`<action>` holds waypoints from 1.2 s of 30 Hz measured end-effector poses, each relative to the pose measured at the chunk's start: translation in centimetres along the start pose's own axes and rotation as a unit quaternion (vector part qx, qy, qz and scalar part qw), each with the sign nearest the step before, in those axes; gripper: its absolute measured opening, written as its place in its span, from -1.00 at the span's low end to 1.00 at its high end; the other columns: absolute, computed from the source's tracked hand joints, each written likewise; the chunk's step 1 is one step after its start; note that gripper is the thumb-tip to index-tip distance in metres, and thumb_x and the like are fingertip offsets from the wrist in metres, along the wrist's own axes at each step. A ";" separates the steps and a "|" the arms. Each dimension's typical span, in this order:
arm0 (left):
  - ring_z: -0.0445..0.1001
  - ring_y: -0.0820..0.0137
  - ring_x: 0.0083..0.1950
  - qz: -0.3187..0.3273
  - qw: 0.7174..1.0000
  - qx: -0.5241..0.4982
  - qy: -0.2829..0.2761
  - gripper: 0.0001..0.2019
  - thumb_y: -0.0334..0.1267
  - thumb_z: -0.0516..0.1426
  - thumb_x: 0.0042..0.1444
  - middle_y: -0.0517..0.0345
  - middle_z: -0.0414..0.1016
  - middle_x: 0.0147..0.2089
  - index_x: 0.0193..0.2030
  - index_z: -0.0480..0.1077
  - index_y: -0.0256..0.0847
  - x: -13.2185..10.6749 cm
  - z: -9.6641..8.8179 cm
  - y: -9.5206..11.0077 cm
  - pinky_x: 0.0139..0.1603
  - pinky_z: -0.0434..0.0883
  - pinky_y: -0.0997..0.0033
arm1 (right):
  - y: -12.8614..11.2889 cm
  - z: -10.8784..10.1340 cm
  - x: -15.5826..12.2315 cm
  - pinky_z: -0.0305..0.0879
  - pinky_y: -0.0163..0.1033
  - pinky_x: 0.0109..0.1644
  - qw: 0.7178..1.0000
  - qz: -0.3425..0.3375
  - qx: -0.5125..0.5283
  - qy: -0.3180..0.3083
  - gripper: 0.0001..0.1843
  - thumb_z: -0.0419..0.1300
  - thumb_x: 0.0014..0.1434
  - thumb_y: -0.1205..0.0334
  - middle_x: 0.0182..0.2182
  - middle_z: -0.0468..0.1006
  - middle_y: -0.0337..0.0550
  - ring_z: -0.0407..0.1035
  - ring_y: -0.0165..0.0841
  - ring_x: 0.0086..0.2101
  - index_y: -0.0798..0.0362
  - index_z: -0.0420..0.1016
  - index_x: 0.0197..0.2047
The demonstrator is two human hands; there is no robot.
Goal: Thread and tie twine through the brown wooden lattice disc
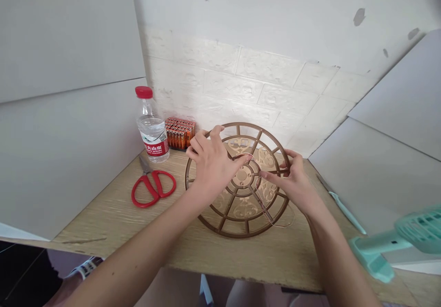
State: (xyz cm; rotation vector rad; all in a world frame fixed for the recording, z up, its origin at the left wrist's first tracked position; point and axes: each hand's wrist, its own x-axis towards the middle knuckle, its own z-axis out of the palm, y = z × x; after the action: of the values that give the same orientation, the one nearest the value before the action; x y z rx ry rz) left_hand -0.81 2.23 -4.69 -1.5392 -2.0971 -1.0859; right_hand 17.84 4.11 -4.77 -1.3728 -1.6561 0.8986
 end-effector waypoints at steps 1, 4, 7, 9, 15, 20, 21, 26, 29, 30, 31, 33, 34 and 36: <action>0.15 -0.03 0.08 0.000 1.000 0.001 -0.001 -0.04 0.37 0.16 -0.23 -0.21 0.15 0.06 0.21 0.08 -0.24 0.0 0.0 0.0 0.02 0.16 0.01 | -0.1 0.0 0.0 0.45 -0.05 -0.22 1.000 0.001 0.000 -0.001 -0.06 0.36 -0.15 -0.09 -0.07 0.30 -0.02 0.36 -0.11 -0.14 -0.05 -0.03 0.19; 0.15 -0.03 0.09 -0.001 1.000 -0.004 -0.002 -0.04 0.36 0.16 -0.23 -0.21 0.14 0.08 0.22 0.08 -0.24 0.0 -0.1 0.0 0.03 0.15 0.00 | 0.0 0.0 -0.1 0.45 -0.02 -0.17 1.000 -0.005 -0.006 -0.004 -0.07 0.35 -0.14 -0.08 -0.06 0.30 -0.01 0.34 -0.08 -0.09 -0.05 -0.03 0.20; 0.13 -0.04 0.10 -0.001 1.000 -0.014 -0.004 -0.05 0.34 0.16 -0.21 -0.22 0.13 0.09 0.22 0.08 -0.24 0.0 0.0 0.0 0.04 0.14 -0.01 | 0.3 0.0 0.0 0.40 0.06 -0.05 0.999 -0.030 -0.025 0.004 -0.11 0.32 -0.12 -0.06 -0.03 0.31 -0.01 0.28 -0.04 0.00 -0.06 0.00 0.20; 0.13 -0.04 0.10 0.000 1.000 -0.019 -0.007 -0.06 0.34 0.16 -0.20 -0.22 0.13 0.09 0.22 0.08 -0.24 -0.1 0.0 0.0 0.04 0.13 -0.02 | 0.6 0.1 0.1 0.35 0.11 0.03 0.998 -0.044 -0.043 0.013 -0.11 0.32 -0.11 -0.06 -0.01 0.30 0.00 0.23 -0.01 0.04 -0.06 0.00 0.21; 0.15 -0.04 0.07 0.007 1.000 -0.004 0.003 -0.06 0.36 0.14 -0.20 -0.24 0.16 0.06 0.21 0.10 -0.25 -0.1 -0.1 0.1 0.00 0.16 0.01 | 0.6 0.2 0.0 0.18 0.20 0.16 0.995 -0.055 -0.078 0.022 -0.04 0.30 -0.10 -0.09 0.07 0.24 0.04 0.16 0.02 0.11 -0.05 -0.09 0.26; 0.16 -0.06 0.08 0.011 1.000 0.011 -0.002 -0.08 0.36 0.13 -0.17 -0.26 0.15 0.08 0.21 0.09 -0.25 -0.2 -0.3 0.2 0.00 0.18 -0.01 | 0.3 0.2 -0.3 0.06 0.17 0.22 0.992 -0.029 -0.120 0.014 0.02 0.28 -0.08 -0.10 0.14 0.15 0.08 0.07 -0.02 0.15 0.02 -0.17 0.30; 0.15 -0.06 0.09 0.011 1.000 0.007 -0.004 -0.08 0.35 0.13 -0.17 -0.26 0.15 0.09 0.22 0.09 -0.25 -0.2 -0.3 0.2 0.00 0.18 -0.02 | 0.3 0.2 -0.3 0.05 0.15 0.23 0.991 -0.033 -0.126 0.018 0.02 0.27 -0.07 -0.10 0.14 0.14 0.08 0.06 -0.03 0.15 0.03 -0.17 0.30; 0.14 -0.10 0.11 0.014 1.000 -0.005 -0.016 -0.11 0.36 0.07 -0.11 -0.29 0.14 0.10 0.22 0.09 -0.25 -0.1 -0.2 0.0 0.01 0.17 -0.08 | 0.3 0.3 -0.2 0.03 0.09 0.24 0.990 -0.040 -0.132 0.034 0.08 0.28 -0.11 -0.10 0.13 0.11 0.11 0.06 -0.07 0.13 0.13 -0.17 0.33; 0.15 -0.13 0.10 0.019 0.999 0.008 -0.027 -0.14 0.36 0.05 -0.07 -0.31 0.15 0.08 0.22 0.10 -0.25 -0.2 0.1 -0.1 -0.01 0.20 -0.10 | 0.5 0.2 -0.1 -0.01 0.07 0.27 0.989 -0.033 -0.144 0.017 0.06 0.25 -0.07 -0.09 0.19 0.07 0.09 -0.01 -0.07 0.19 0.10 -0.19 0.35; 0.16 -0.14 0.10 0.023 0.999 0.014 -0.031 -0.15 0.35 0.05 -0.06 -0.32 0.15 0.08 0.22 0.10 -0.25 -0.2 0.2 -0.2 -0.02 0.21 -0.11 | 0.6 0.2 -0.1 -0.02 0.07 0.28 0.989 -0.033 -0.146 0.007 0.05 0.24 -0.05 -0.09 0.22 0.05 0.07 -0.05 -0.08 0.21 0.08 -0.20 0.36; 0.16 -0.15 0.10 0.028 0.999 0.021 -0.035 -0.16 0.34 0.05 -0.05 -0.34 0.16 0.07 0.22 0.10 -0.27 -0.3 0.4 -0.2 -0.03 0.22 -0.12 | 0.7 0.1 0.0 -0.04 0.06 0.29 0.989 -0.033 -0.146 -0.001 0.04 0.23 -0.03 -0.10 0.24 0.03 0.05 -0.08 -0.08 0.23 0.06 -0.20 0.36; 0.16 -0.18 0.12 0.038 0.998 0.037 -0.037 -0.18 0.32 0.03 -0.01 -0.39 0.17 0.08 0.23 0.11 -0.30 -0.5 0.7 -0.3 -0.01 0.21 -0.17 | 0.9 0.1 0.1 -0.05 0.06 0.29 0.989 -0.031 -0.145 -0.010 0.03 0.22 -0.02 -0.12 0.24 0.04 0.03 -0.11 -0.10 0.25 0.03 -0.21 0.37; 0.14 -0.20 0.16 0.046 0.997 0.044 -0.032 -0.20 0.30 0.02 0.02 -0.42 0.15 0.11 0.22 0.12 -0.31 -0.6 0.8 -0.3 0.02 0.19 -0.20 | 1.0 0.1 0.2 -0.05 0.05 0.29 0.989 -0.028 -0.145 -0.014 0.03 0.21 -0.02 -0.12 0.24 0.06 0.03 -0.11 -0.10 0.25 0.03 -0.21 0.37; 0.02 -0.25 0.27 0.076 0.996 0.047 -0.017 -0.26 0.24 0.02 0.07 -0.46 0.05 0.21 0.21 0.15 -0.31 -0.8 1.2 -0.3 0.11 0.09 -0.26 | 1.2 0.3 0.4 -0.04 0.06 0.29 0.989 -0.013 -0.149 -0.019 0.04 0.22 -0.02 -0.11 0.23 0.08 0.04 -0.10 -0.10 0.25 0.04 -0.21 0.37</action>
State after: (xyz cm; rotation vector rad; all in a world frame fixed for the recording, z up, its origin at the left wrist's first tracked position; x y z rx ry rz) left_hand -0.59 2.50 -6.15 -1.6512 -1.9845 -0.9009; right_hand 18.06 4.68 -5.85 -1.5337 -1.8915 0.6850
